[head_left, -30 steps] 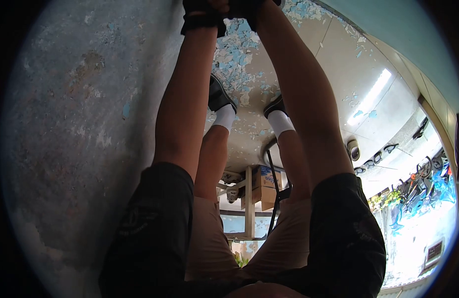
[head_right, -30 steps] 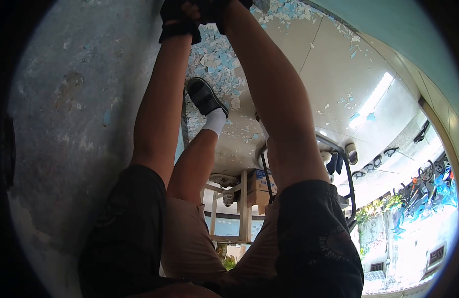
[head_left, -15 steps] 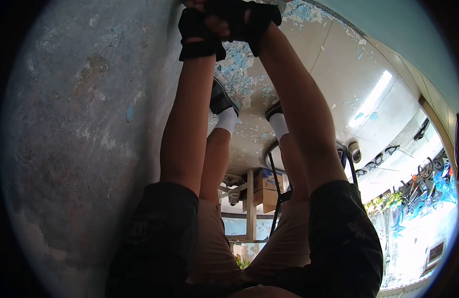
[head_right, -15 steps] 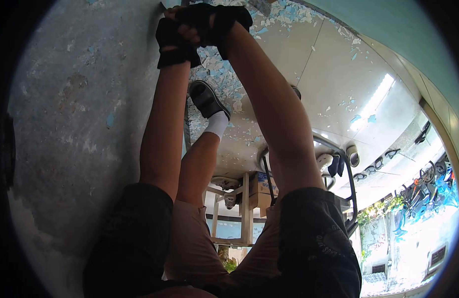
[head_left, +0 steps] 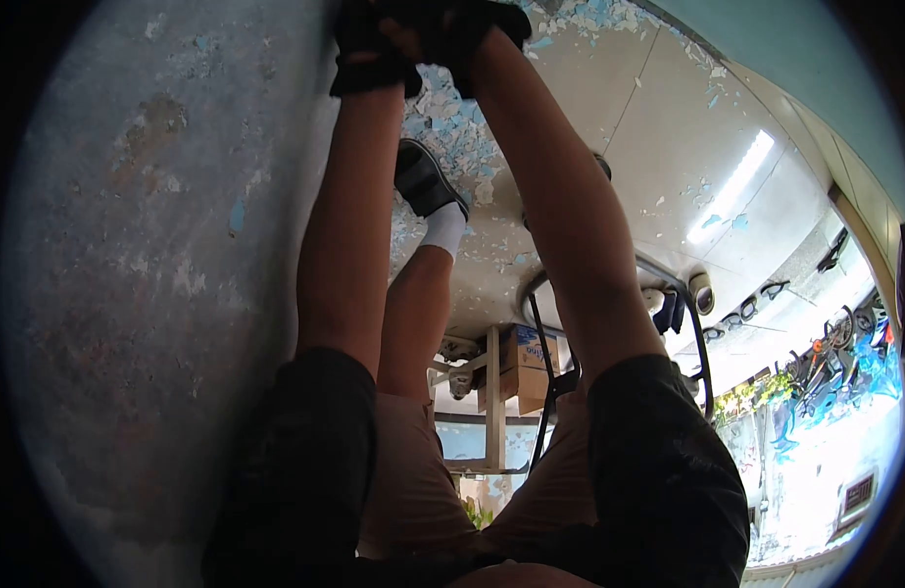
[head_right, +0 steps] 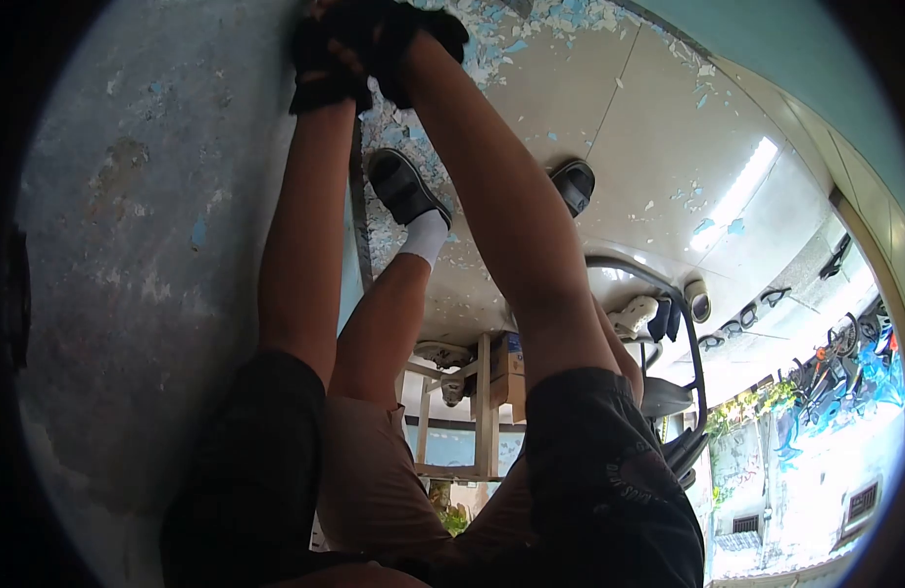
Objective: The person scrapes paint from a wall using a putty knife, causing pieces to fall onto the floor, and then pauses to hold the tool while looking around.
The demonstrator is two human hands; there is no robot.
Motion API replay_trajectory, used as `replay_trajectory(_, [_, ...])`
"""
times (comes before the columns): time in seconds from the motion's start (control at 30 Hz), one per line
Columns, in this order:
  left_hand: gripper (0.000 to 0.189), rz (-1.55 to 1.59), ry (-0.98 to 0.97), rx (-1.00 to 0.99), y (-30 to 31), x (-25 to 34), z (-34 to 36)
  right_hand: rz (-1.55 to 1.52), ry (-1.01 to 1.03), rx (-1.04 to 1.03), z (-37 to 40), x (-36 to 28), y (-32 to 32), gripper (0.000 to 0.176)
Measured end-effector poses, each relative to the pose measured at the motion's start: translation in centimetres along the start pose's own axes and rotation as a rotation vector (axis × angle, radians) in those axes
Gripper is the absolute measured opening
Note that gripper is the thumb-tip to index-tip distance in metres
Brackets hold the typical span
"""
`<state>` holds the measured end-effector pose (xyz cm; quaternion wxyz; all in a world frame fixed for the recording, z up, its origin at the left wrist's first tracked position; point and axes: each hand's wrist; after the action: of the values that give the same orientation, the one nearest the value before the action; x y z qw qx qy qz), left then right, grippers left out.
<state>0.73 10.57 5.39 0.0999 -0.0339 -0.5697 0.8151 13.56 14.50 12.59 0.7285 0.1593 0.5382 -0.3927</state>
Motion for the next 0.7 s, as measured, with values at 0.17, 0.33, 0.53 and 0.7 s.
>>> replay_trajectory(0.17, [0.029,-0.099,0.149,-0.113,1.2,-0.3,-2.6,-0.66,-0.216,-0.217,-2.6,2.0,2.6,0.031])
replay_trajectory(0.33, [0.03,-0.013,0.024,-0.001,-2.3,-0.5,-1.5,-0.789,-0.302,-0.284,-1.7,-0.5,2.5,0.027])
replay_trajectory(0.53, [0.03,-0.195,0.094,0.012,-0.5,1.4,-6.9,-0.326,-0.156,-0.183,-5.6,1.0,4.6,0.024])
replay_trajectory(0.7, [0.031,-0.116,0.06,0.138,-1.9,1.2,-6.3,-0.333,-0.154,-0.193,-4.6,-0.3,4.4,0.022])
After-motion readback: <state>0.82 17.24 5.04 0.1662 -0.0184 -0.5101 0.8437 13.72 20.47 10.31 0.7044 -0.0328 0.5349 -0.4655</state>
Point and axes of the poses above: each hand's wrist, its own z-axis away from the middle knuckle, its own y-axis out of the back of the hand, x = y × z, and after that the axes turned 2 degrees about -y, right-handed
